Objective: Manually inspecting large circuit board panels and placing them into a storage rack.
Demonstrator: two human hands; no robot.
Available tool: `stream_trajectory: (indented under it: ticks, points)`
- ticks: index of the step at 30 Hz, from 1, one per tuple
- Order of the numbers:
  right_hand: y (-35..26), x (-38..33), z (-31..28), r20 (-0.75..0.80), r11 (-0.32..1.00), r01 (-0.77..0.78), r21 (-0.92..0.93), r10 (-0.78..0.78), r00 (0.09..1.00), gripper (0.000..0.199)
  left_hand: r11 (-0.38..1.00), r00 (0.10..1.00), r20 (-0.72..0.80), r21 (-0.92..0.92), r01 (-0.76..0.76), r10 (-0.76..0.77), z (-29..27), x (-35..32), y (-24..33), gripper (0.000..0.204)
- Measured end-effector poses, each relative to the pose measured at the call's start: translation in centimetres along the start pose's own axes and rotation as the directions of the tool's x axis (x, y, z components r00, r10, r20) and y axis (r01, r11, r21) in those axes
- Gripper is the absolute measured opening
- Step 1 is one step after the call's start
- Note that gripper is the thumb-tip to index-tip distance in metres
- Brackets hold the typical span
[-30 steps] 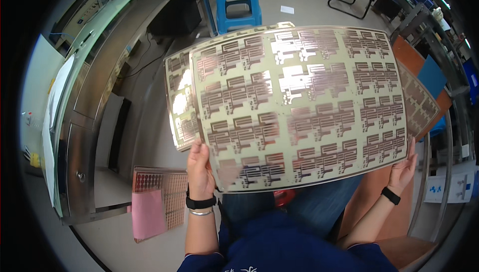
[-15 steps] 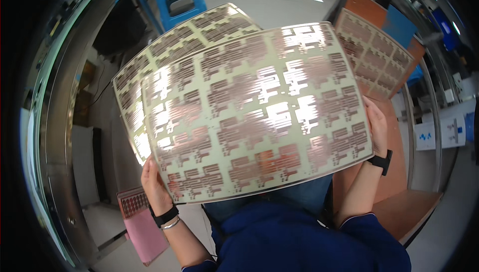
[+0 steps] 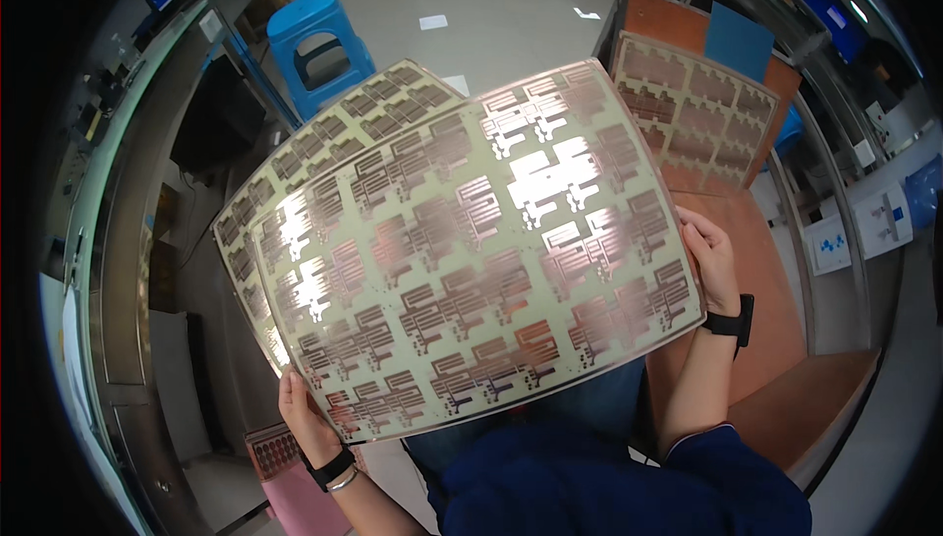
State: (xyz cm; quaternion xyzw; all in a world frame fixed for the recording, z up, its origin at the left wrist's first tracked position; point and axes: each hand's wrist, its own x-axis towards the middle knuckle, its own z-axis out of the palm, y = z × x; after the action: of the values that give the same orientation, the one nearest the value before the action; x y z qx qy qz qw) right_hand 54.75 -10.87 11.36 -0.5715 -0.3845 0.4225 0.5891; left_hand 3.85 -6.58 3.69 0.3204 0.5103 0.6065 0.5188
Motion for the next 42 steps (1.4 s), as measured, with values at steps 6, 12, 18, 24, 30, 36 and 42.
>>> stream_trajectory:
  ticks: [6, 12, 18, 24, 30, 36, 42]
  points:
    - [0.3, 1.0, -1.1, -0.049, 0.983, 0.181, 0.007, -0.180, 0.982, 0.043, 0.980, 0.979, -0.062, -0.038, -0.196, 0.194, 1.1, -1.0, 3.3, 0.034]
    - [-0.7, 2.0, -0.7, -0.126, 0.885, 0.436, 0.162, -0.420, 0.899, 0.037, 0.858, 0.880, -0.034, -0.207, -0.470, 0.474, -2.7, 1.4, 5.1, 0.020]
    - [-3.5, 0.2, 7.4, 0.140, 0.796, 0.068, 0.601, -0.189, 0.972, 0.039, 0.900, 0.917, 0.129, -0.283, -0.332, 0.379, -2.4, 4.9, 3.8, 0.040]
    - [-1.7, -0.4, 10.6, -0.014, 0.775, 0.075, 0.627, -0.084, 0.996, 0.041, 0.875, 0.975, 0.215, -0.462, 0.145, -0.048, -1.7, 4.1, 6.5, 0.046]
    - [3.9, 1.2, 5.0, 0.430, 0.790, -0.289, 0.541, 0.035, 0.902, 0.041, 0.872, 0.915, 0.393, -0.475, 0.122, 0.086, -1.5, 2.1, 4.0, 0.052]
    - [4.1, 0.8, 10.3, 0.239, 0.748, -0.214, 0.628, 0.077, 0.968, 0.024, 0.782, 0.937, 0.349, -0.590, 0.201, 0.022, 2.2, -2.5, -1.0, 0.059]
    - [4.8, -1.1, 13.8, 0.361, 0.621, -0.275, 0.734, -0.014, 0.933, 0.046, 0.804, 0.978, 0.194, -0.592, 0.057, 0.074, 10.9, -5.8, 1.1, 0.052]
